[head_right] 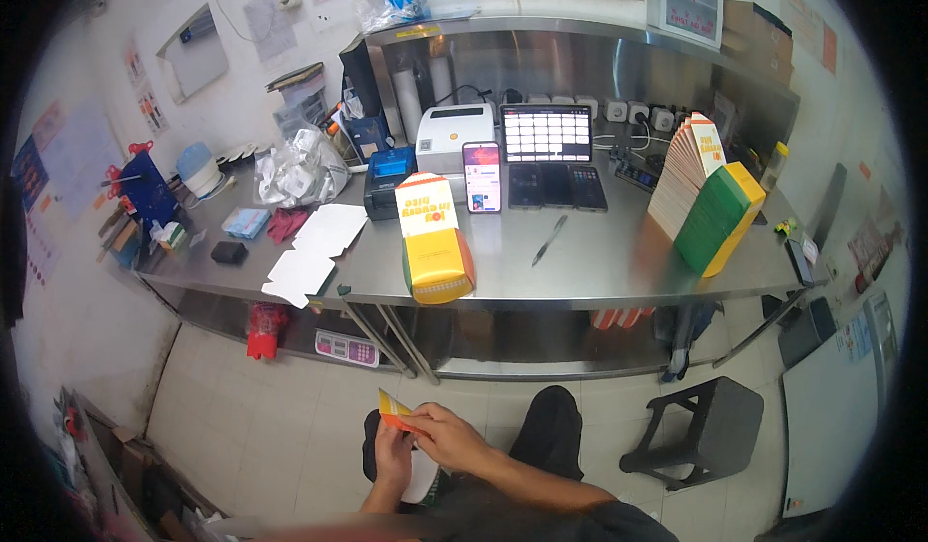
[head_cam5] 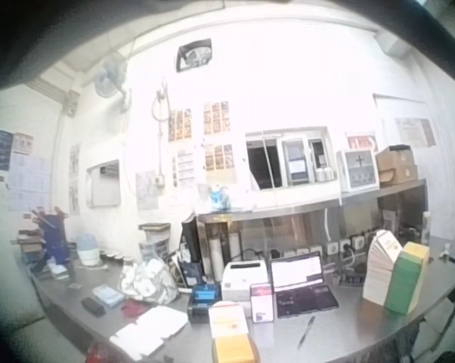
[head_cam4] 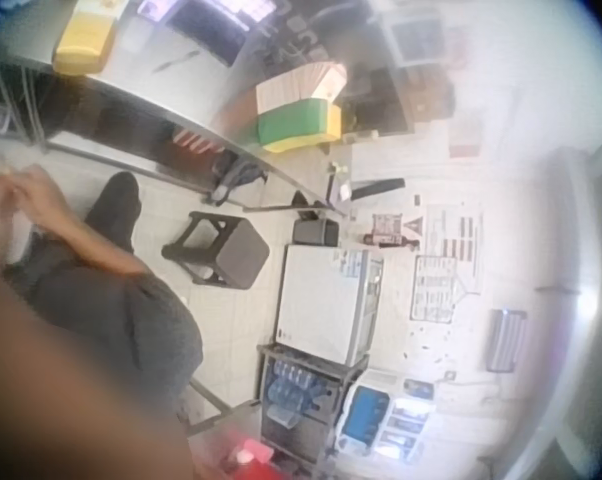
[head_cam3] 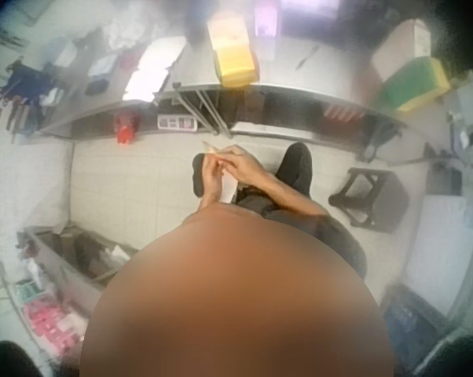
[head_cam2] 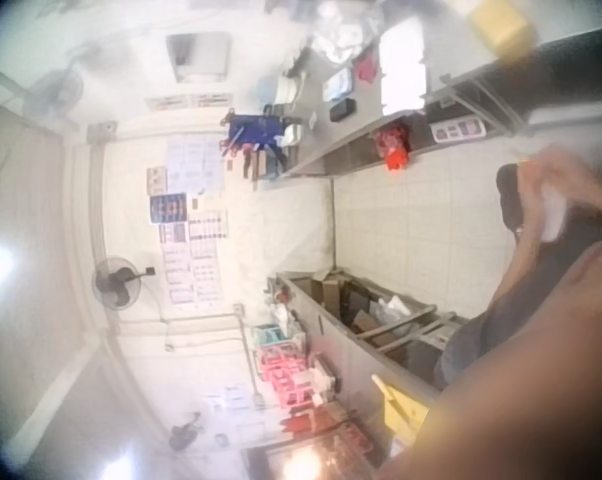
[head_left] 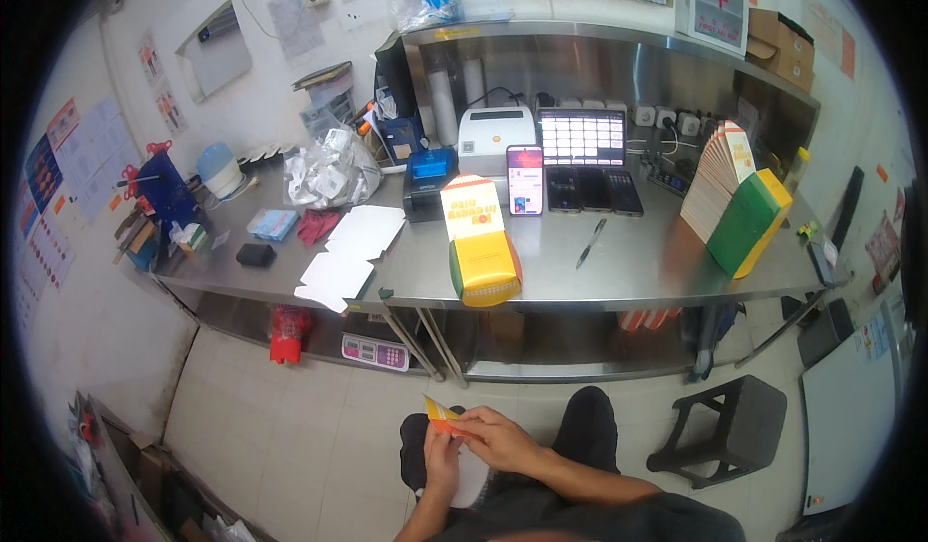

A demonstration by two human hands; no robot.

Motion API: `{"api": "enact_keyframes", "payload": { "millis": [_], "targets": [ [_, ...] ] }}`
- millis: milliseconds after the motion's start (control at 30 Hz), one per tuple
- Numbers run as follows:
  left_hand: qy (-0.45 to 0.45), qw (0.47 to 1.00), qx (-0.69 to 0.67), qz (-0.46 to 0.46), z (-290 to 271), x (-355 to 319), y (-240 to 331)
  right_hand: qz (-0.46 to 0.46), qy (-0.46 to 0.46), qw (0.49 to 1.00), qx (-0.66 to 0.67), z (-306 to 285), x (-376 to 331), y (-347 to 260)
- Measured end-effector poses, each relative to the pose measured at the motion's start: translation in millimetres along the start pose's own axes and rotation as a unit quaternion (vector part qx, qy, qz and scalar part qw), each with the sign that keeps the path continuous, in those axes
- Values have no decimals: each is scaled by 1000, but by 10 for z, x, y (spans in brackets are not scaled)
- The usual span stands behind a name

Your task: The person folds and assembles small rectangular paper boxes from flat printed sheets. They fold the sides, tuck flaps, and close the boxes, then place the finished boxes on the metal table.

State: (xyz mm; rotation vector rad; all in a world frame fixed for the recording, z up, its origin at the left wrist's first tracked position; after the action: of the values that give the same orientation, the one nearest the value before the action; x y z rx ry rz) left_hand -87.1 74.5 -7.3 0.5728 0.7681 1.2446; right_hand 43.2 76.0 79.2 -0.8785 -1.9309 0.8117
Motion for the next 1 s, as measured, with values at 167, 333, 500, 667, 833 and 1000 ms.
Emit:
{"api": "enact_keyframes", "payload": {
  "millis": [167, 333, 500, 667, 833, 1000],
  "targets": [
    [102, 993, 60, 11, -58, 1, 118, 35, 32, 999, -24, -33, 1, 52],
    [125, 975, 155, 98, 29, -13, 289, 86, 117, 988, 42, -192, -39, 177],
    [116, 958, 236, 111, 134, -58, 237, 1, 154, 988, -19, -251, -16, 0],
    [109, 956, 253, 100, 147, -58, 245, -13, 167, 986, -22, -225, -9, -29],
    [72, 967, 225, 93, 224, -26, 241, 37, 186, 977, 95, -235, -6, 147],
    [61, 965, 238, 86, 258, 7, 235, 12, 191, 972, 136, -310, 41, 124]
  ]
}}
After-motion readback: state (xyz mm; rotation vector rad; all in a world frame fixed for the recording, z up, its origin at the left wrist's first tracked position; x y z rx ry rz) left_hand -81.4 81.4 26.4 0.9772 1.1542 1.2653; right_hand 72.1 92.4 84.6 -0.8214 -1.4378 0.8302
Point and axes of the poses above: each hand's wrist, its own x-axis towards the middle knuckle, its own z-axis out of the palm, y = z × x, the point moved 10 cm from there along x, towards the middle knuckle, and after that the axes turned 9 degrees about -z, right-handed, at the moved point
